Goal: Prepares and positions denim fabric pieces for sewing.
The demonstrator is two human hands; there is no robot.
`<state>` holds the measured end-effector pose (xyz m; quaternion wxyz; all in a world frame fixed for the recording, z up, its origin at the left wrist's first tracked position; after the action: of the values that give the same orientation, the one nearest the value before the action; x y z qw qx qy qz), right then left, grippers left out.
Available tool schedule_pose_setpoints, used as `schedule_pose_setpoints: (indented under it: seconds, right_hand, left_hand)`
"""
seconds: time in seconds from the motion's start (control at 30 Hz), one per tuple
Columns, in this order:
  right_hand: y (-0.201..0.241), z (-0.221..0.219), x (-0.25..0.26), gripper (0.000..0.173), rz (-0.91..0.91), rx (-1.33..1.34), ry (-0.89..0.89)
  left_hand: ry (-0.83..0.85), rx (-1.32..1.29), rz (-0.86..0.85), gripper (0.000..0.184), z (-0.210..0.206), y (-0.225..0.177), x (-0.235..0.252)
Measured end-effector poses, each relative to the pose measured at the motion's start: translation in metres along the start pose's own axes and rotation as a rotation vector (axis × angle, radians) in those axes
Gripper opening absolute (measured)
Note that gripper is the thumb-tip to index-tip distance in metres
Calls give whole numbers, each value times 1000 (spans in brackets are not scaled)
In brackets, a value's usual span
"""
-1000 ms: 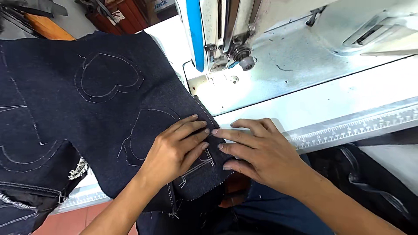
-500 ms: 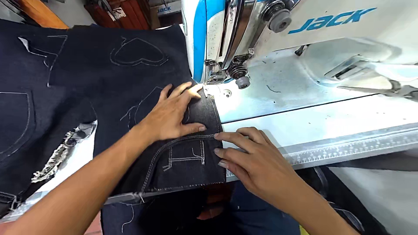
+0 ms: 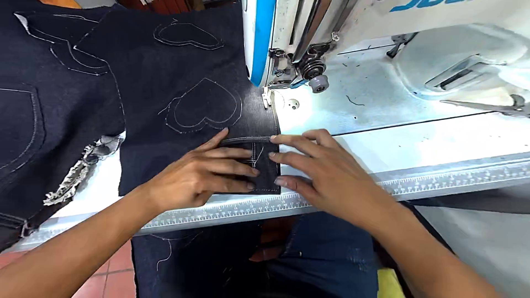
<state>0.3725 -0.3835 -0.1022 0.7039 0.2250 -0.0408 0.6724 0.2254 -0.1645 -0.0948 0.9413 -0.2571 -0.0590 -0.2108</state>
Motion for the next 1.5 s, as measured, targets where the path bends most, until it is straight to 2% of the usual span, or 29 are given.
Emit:
schedule_pose_setpoints:
  seconds: [0.13, 0.27, 0.4, 0.6, 0.7, 0.77, 0.87, 0.9, 0.97, 1.0, 1.07, 1.13, 1.17, 1.23, 1.33, 1.37, 1.43, 1.5]
  right_hand:
    - [-30, 4, 18, 43, 90, -17, 2]
    - [-45, 1, 20, 58, 132, -43, -5]
    - [-41, 0, 18, 71, 39, -120, -33]
    - [-45, 0, 23, 93, -84, -186, 27]
    - [-46, 1, 25, 97, -103, -183, 49]
    - [-47, 2, 27, 95, -95, -175, 36]
    - [-48, 2, 27, 92, -92, -165, 15]
    - [-47, 2, 27, 92, -94, -166, 15]
    - [-48, 3, 27, 93, -93, -165, 10]
    - [-48, 3, 26, 92, -93, -160, 7]
    - [-48, 3, 24, 92, -91, -142, 5]
    - [-50, 4, 24, 92, -88, -129, -3]
    - [-51, 4, 23, 90, -83, -118, -19]
    - [-51, 4, 21, 86, -55, -98, -70]
    - [-44, 4, 23, 79, 82, -83, -48]
    - [-42, 4, 24, 67, 150, -79, -33]
    - [-40, 3, 23, 44, 230, -68, -59]
    - [-42, 3, 20, 36, 217, -75, -128]
  left_hand:
    - [65, 140, 7, 48, 4, 14, 20]
    - [62, 199, 30, 53, 8, 29, 33]
    - [45, 189, 74, 53, 11, 44, 46]
    - [27, 240, 43, 54, 27, 78, 66]
    - [36, 317, 16, 53, 37, 91, 77]
    - [107, 406, 4, 60, 47, 87, 84]
    - [353, 647, -9, 73, 66, 67, 97]
    - [414, 696, -59, 69, 72, 63, 102]
    - [492, 653, -236, 46, 91, 70, 112]
    - [524, 591, -337, 51, 101, 83, 113]
    - [584, 567, -396, 89, 109, 112, 103]
    - [519, 554, -345, 112, 96, 126, 74]
    - [433, 551, -290, 115, 81, 121, 58]
    - [256, 511, -78, 113, 48, 89, 32]
    - [-57, 484, 356, 108, -14, 10, 18]
    - [-127, 433, 496, 101, -32, -17, 22]
    - [-224, 199, 688, 75, -51, -54, 37]
    - [-374, 39, 703, 42, -58, -62, 48]
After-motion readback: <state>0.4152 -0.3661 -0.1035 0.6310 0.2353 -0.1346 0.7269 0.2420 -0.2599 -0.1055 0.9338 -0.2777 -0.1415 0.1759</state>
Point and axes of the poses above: each hand's wrist, its own x-axis towards the middle knuckle, its own z-axis out of the back of the hand, y = z × x, the point moved 3 cm from there along x, towards the middle knuckle, and after that the axes turned 11 degrees about z, right-handed, at the moved point
